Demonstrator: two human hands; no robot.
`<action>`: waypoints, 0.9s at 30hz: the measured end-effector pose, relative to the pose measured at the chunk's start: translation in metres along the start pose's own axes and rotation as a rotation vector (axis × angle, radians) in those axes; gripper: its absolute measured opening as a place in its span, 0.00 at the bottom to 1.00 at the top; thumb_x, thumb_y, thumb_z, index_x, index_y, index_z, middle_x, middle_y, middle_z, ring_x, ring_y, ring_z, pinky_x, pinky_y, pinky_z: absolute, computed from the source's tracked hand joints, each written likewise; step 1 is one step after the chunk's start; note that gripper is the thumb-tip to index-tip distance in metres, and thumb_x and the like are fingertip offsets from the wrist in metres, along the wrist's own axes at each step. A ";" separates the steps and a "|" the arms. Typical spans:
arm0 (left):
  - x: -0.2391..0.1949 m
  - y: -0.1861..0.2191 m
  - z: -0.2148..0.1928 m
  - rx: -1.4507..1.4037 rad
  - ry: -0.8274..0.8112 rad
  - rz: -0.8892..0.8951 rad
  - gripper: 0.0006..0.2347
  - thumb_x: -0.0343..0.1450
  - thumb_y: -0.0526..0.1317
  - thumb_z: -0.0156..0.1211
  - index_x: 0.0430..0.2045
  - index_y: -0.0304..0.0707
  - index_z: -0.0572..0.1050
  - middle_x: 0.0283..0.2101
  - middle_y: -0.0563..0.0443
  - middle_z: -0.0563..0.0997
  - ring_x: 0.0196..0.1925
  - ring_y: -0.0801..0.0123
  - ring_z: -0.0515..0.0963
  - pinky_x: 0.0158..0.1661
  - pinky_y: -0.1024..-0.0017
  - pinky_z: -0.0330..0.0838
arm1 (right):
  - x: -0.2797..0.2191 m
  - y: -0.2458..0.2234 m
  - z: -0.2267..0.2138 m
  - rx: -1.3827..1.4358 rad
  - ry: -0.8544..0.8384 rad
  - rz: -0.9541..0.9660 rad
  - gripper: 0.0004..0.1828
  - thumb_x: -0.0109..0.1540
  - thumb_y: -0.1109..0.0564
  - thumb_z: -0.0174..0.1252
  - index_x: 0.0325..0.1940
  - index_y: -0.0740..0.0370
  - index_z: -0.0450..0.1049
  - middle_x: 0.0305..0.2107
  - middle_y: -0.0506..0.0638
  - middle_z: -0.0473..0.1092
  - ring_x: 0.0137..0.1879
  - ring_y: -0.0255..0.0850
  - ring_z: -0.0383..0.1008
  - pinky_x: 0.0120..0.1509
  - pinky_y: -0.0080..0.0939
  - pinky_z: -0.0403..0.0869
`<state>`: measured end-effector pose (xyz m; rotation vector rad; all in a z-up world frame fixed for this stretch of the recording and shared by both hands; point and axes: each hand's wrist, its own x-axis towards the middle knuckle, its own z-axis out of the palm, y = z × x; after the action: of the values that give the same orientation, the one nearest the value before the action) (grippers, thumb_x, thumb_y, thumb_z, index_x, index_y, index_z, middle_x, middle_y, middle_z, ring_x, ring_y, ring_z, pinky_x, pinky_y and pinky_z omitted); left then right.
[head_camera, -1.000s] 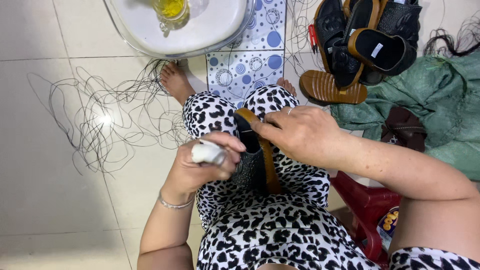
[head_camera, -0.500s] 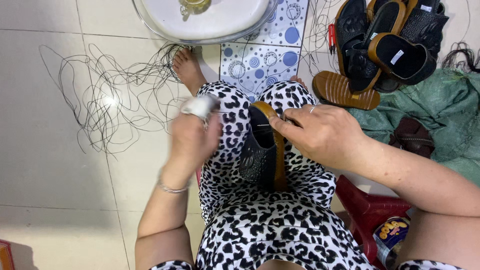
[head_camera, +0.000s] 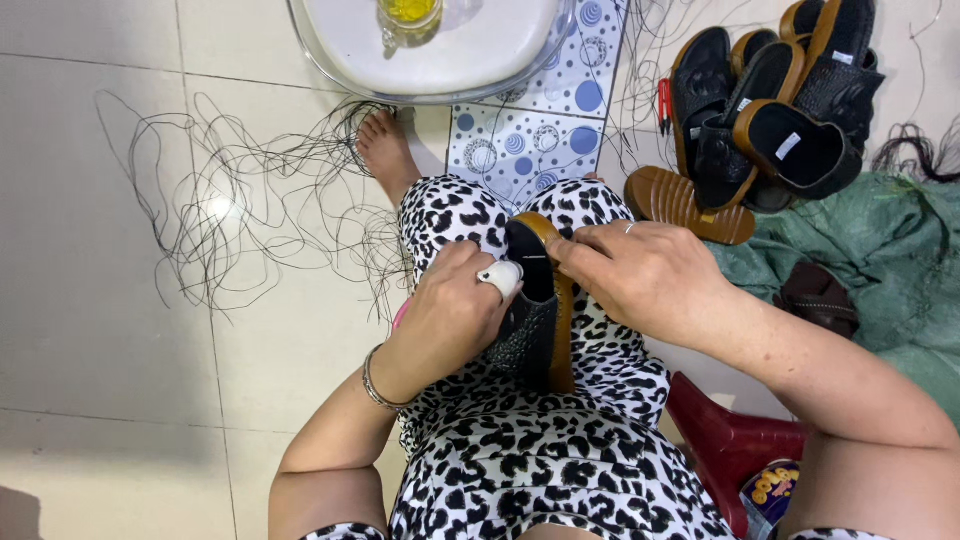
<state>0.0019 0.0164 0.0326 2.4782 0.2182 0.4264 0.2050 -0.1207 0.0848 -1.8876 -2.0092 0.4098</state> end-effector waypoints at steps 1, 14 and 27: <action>0.002 0.000 0.000 -0.027 0.026 0.005 0.09 0.69 0.35 0.65 0.17 0.34 0.78 0.20 0.50 0.72 0.31 0.60 0.75 0.41 0.62 0.73 | 0.000 0.001 0.000 0.006 -0.003 0.004 0.06 0.67 0.57 0.58 0.46 0.57 0.78 0.31 0.61 0.77 0.33 0.49 0.82 0.33 0.41 0.79; 0.007 0.018 -0.002 -1.373 -0.012 -0.218 0.02 0.68 0.32 0.68 0.29 0.36 0.80 0.43 0.39 0.84 0.45 0.60 0.81 0.50 0.60 0.75 | -0.004 0.005 0.003 0.018 -0.017 -0.010 0.12 0.63 0.65 0.57 0.49 0.59 0.77 0.33 0.61 0.77 0.37 0.52 0.83 0.38 0.44 0.80; 0.015 0.001 0.008 -0.501 0.020 -0.176 0.09 0.76 0.23 0.53 0.49 0.22 0.67 0.28 0.51 0.74 0.20 0.78 0.72 0.17 0.93 0.73 | -0.038 0.029 -0.070 -0.486 -0.508 0.127 0.37 0.56 0.59 0.55 0.70 0.32 0.67 0.25 0.35 0.66 0.19 0.37 0.69 0.15 0.42 0.66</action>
<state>0.0192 0.0147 0.0307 1.9480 0.2947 0.3769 0.2637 -0.1590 0.1322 -2.4003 -2.4967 0.5111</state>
